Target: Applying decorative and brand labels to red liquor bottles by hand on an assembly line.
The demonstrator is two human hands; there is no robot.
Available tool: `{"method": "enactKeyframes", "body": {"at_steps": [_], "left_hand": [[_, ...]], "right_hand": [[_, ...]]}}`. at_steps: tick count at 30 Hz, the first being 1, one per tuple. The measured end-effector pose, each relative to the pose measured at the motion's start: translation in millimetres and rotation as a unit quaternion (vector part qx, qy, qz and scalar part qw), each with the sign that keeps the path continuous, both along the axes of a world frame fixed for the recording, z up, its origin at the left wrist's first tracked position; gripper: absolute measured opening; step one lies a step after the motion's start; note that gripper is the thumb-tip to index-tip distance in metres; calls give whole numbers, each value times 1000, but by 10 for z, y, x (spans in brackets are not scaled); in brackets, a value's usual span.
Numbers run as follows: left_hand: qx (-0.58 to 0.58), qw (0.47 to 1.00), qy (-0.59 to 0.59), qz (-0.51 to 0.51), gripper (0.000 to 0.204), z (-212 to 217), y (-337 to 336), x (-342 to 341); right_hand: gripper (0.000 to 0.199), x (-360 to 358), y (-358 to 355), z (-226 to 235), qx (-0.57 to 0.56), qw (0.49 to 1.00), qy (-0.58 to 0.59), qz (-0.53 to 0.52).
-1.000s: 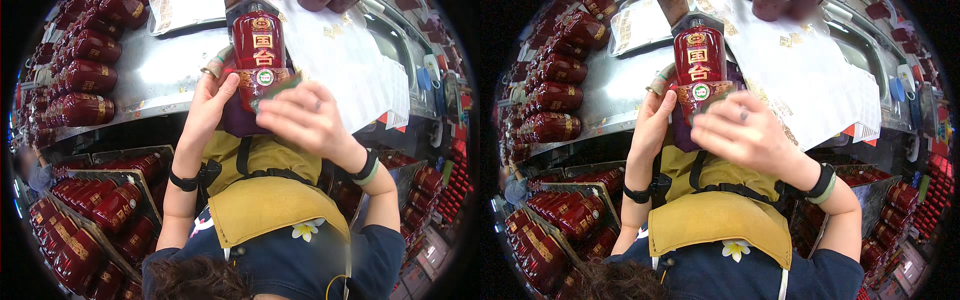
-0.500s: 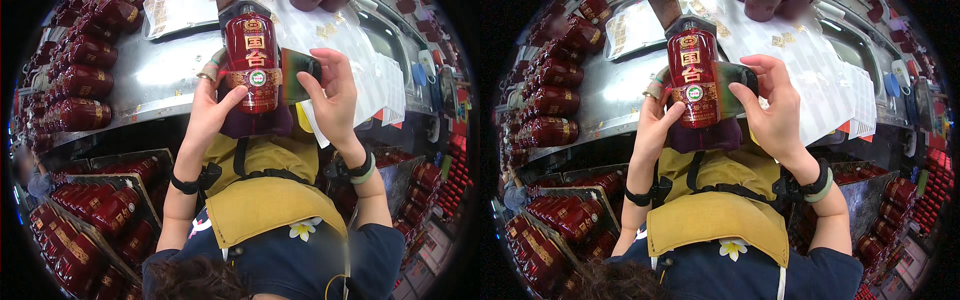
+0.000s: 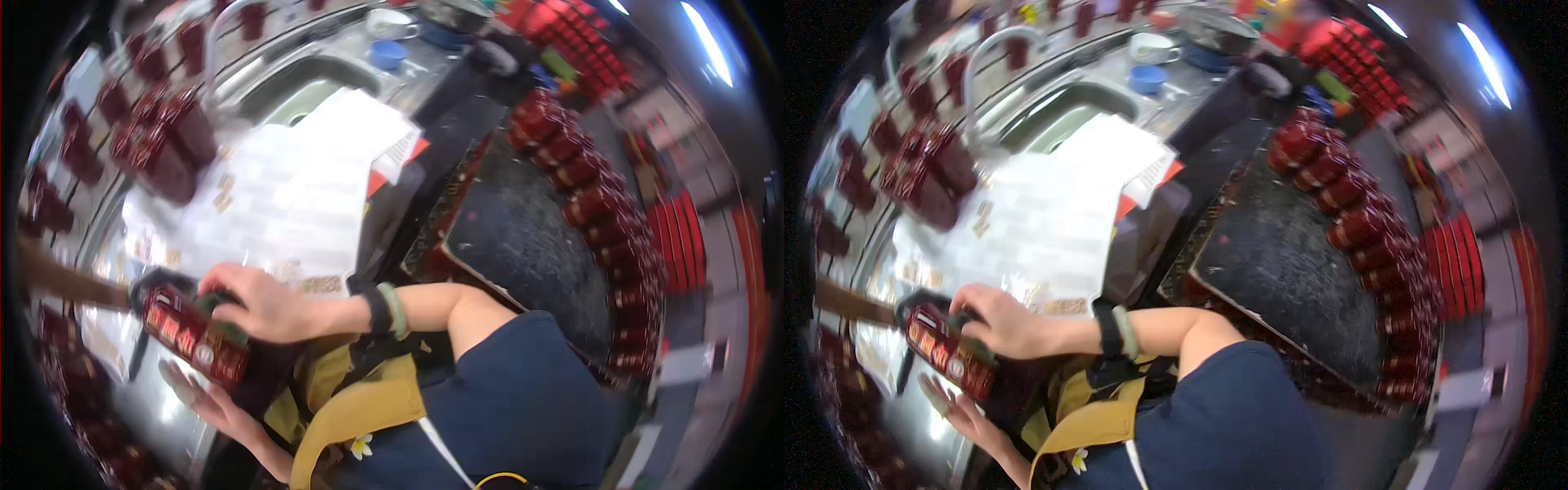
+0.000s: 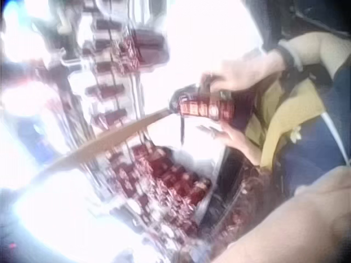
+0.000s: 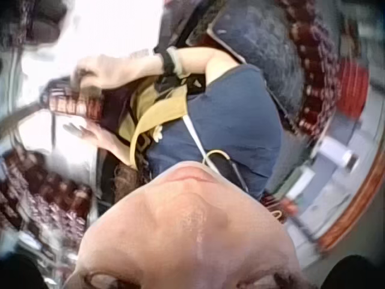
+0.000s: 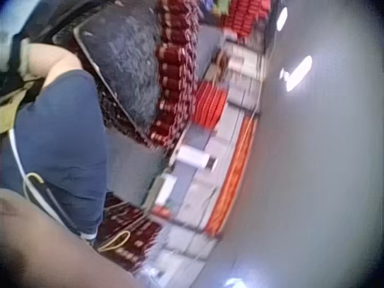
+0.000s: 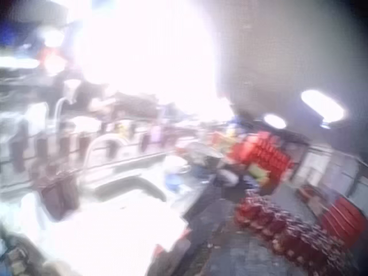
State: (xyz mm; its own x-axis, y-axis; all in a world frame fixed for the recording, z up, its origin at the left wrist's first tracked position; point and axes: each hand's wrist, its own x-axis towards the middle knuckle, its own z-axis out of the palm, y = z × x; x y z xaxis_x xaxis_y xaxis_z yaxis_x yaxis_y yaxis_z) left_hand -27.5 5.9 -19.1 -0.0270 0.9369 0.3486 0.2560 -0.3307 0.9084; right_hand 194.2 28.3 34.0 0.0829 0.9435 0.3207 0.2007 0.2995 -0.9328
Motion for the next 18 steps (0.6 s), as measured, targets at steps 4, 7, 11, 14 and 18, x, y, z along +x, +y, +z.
{"method": "enactKeyframes", "body": {"at_steps": [4, 7, 11, 14, 18], "left_hand": [[160, 932, 323, 45, 83, 111, -159, 221], [184, 896, 402, 45, 77, 69, -190, 313], [152, 887, 428, 85, 79, -21, -255, 290], [162, 910, 375, 73, 78, 20, -300, 313], [136, 913, 383, 48, 72, -50, -378, 105]], "right_hand": [[31, 35, -3, 62, 21, 1000, -6, -13], [32, 108, -13, 124, 30, 999, -12, -17], [33, 102, 7, 148, 18, 1000, -11, 2], [32, 109, 26, 133, 38, 999, -14, -1], [31, 128, 38, 125, 27, 999, 18, -7]]}}
